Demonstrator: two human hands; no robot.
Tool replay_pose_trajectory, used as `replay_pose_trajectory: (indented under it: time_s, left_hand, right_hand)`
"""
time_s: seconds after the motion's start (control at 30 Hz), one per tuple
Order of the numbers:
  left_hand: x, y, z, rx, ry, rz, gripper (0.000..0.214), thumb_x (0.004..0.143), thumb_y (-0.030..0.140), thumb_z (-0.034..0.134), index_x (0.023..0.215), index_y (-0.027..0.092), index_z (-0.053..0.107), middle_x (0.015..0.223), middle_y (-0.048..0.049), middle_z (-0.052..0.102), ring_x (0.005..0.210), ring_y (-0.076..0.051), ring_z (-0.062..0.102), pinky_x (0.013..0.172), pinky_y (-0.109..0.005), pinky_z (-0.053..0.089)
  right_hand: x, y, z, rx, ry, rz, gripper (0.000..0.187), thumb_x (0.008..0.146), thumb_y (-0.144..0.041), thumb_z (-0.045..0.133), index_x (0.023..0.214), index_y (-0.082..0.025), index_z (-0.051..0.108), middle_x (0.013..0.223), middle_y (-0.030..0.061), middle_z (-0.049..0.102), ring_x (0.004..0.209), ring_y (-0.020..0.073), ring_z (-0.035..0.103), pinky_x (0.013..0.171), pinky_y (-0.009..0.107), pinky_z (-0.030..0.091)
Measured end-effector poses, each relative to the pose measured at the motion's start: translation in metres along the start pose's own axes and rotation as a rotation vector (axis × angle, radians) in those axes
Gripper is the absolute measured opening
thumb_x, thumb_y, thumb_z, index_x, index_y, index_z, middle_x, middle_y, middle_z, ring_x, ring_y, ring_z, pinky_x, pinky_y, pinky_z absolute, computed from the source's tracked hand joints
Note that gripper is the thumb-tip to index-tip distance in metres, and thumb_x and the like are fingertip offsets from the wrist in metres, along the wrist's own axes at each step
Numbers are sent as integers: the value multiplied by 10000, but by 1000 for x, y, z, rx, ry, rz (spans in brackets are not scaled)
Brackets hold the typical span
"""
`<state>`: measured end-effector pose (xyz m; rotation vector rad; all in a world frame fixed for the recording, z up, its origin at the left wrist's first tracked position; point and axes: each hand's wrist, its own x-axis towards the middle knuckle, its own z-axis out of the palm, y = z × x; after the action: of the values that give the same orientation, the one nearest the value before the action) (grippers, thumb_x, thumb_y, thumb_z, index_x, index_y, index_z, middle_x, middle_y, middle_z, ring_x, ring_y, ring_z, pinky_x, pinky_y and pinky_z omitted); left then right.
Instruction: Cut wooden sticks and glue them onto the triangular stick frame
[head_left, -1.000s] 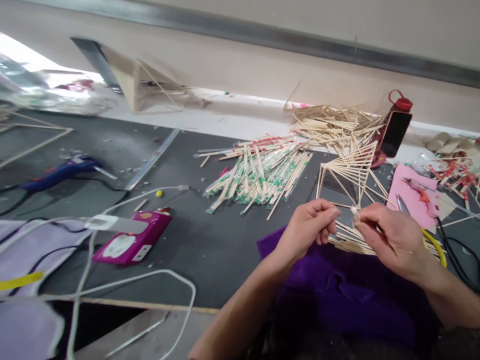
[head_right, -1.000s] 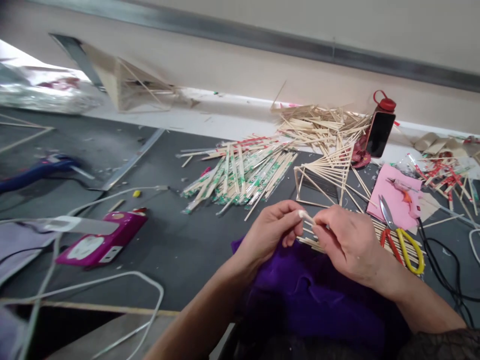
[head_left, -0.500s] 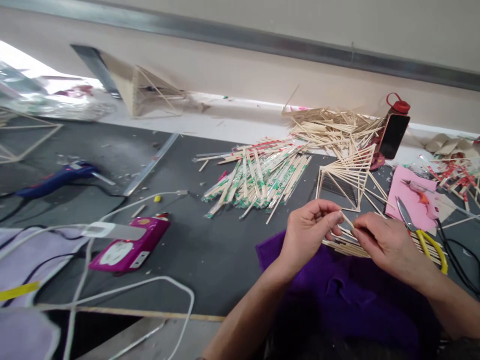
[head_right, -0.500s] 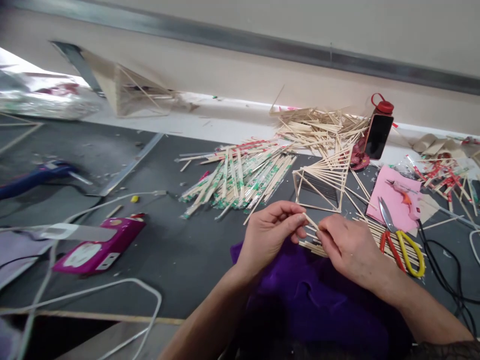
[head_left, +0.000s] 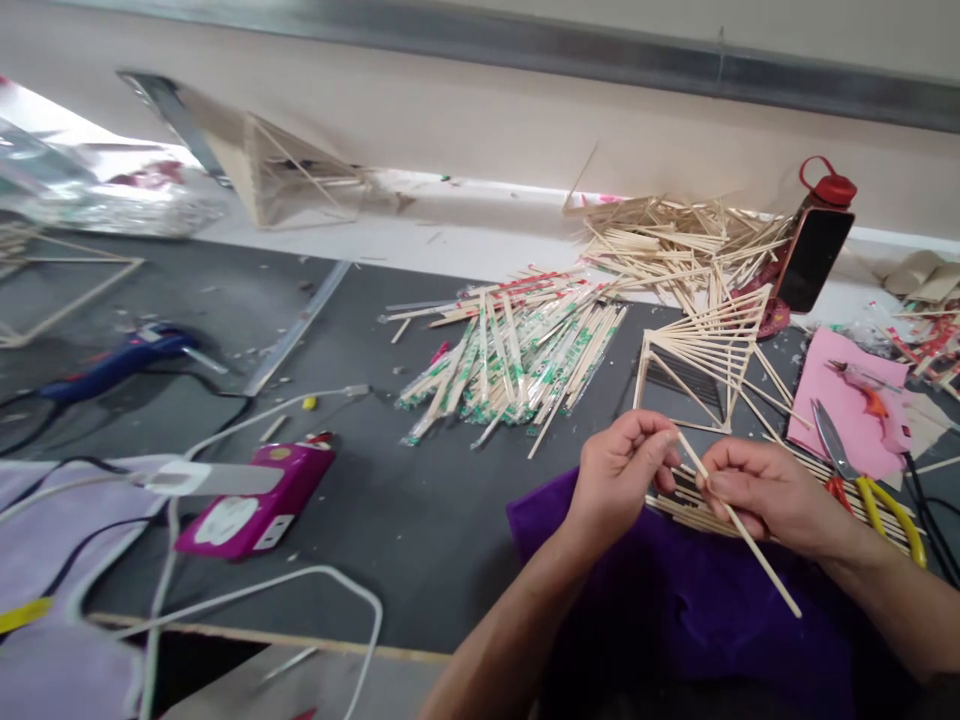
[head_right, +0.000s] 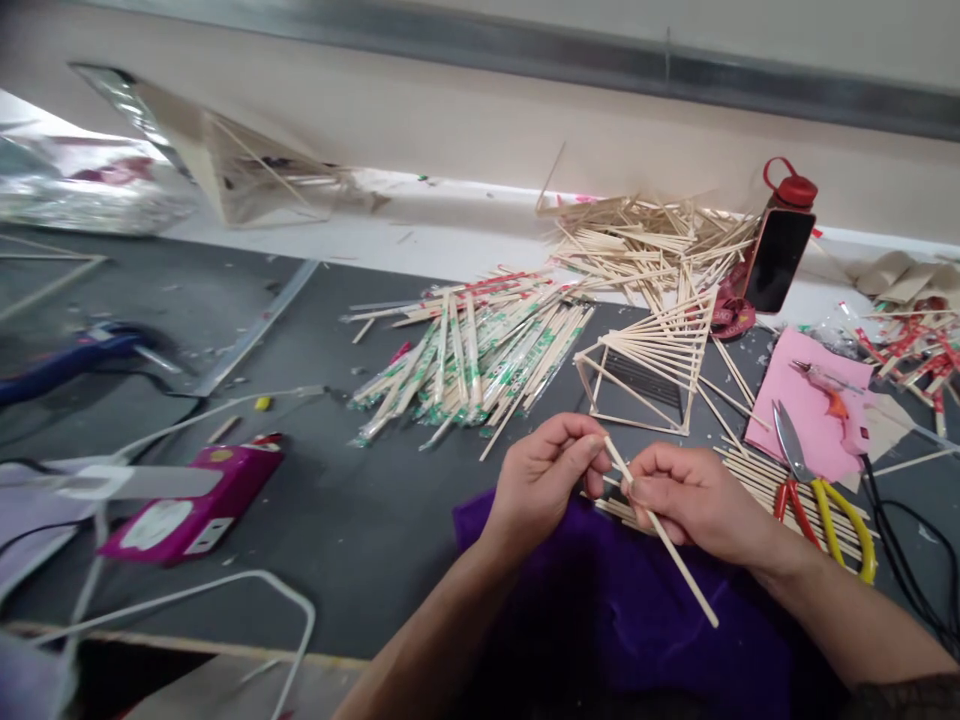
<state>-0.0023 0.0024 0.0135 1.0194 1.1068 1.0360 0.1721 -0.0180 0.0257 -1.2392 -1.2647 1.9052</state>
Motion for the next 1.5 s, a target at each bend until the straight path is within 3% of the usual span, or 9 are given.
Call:
replay_pose_trajectory:
  time_s: [0.33, 0.53, 0.7, 0.97, 1.03, 1.13, 1.2, 1.37, 1.5]
  left_hand:
    - [-2, -22, 1, -125, -90, -21, 301, 808, 466, 624, 814, 184, 517, 595, 40, 565, 432, -69, 488, 461, -190, 419]
    - [1, -40, -1, 265, -67, 104, 124, 859, 317, 555, 836, 204, 600, 605, 25, 594, 535, -120, 563, 565, -226, 450]
    - [3, -39, -3, 573, -107, 263, 149, 840, 218, 546, 857, 223, 694, 820, -33, 715, 734, -168, 640, 727, -260, 477]
    - [6, -45, 0, 595, -122, 283, 65, 722, 150, 592, 706, 190, 642, 839, -24, 659, 639, -116, 561, 627, -227, 459]
    - [4, -42, 2, 439, -122, 178, 41, 742, 199, 614, 758, 181, 647, 792, -23, 652, 585, -106, 549, 557, -215, 446]
    - [-1, -32, 6, 131, -267, -120, 174, 786, 315, 648, 881, 173, 614, 564, 29, 582, 441, -96, 506, 436, -194, 403]
    - [-3, -26, 11, -17, -350, -236, 263, 762, 347, 702, 916, 173, 578, 551, 40, 586, 428, -98, 528, 403, -179, 393]
    - [0, -23, 24, -131, -386, -283, 420, 654, 327, 811, 935, 170, 541, 646, 21, 644, 505, -120, 618, 400, -166, 422]
    - [0, -29, 30, -75, -412, -323, 400, 642, 341, 807, 901, 161, 561, 595, 38, 610, 473, -105, 580, 400, -172, 418]
  right_hand:
    - [12, 21, 1, 543, -227, 93, 293, 768, -395, 757, 777, -142, 609, 460, -91, 464, 308, -3, 184, 305, 130, 169]
    - [7, 14, 8, 558, -410, 41, 322, 797, -435, 726, 785, -127, 631, 474, -58, 503, 314, 8, 242, 306, 134, 177]
    - [2, 8, 1, 471, -267, -23, 277, 819, -398, 710, 800, -134, 625, 523, -48, 558, 320, -3, 242, 315, 131, 157]
    - [-8, 16, -13, 278, -50, -101, 248, 821, -376, 690, 795, -148, 597, 614, -24, 626, 369, 16, 365, 357, 149, 243]
    - [-8, 14, -11, 222, 12, -132, 248, 816, -379, 689, 787, -158, 581, 631, -22, 629, 397, 30, 420, 376, 155, 285]
    - [-8, 9, -9, 142, 110, -183, 208, 824, -345, 673, 790, -172, 563, 609, -41, 602, 435, 45, 471, 405, 157, 325]
    - [-9, 8, -10, 88, 158, -208, 164, 838, -312, 648, 799, -180, 558, 551, -67, 557, 433, 51, 468, 418, 160, 335]
    - [-13, 13, -13, -82, 253, -333, 130, 853, -295, 624, 802, -182, 585, 632, -40, 590, 528, 81, 552, 504, 196, 408]
    - [-16, 18, -16, -380, 339, -466, 139, 874, -288, 607, 798, -182, 654, 746, -4, 637, 686, 115, 604, 629, 231, 457]
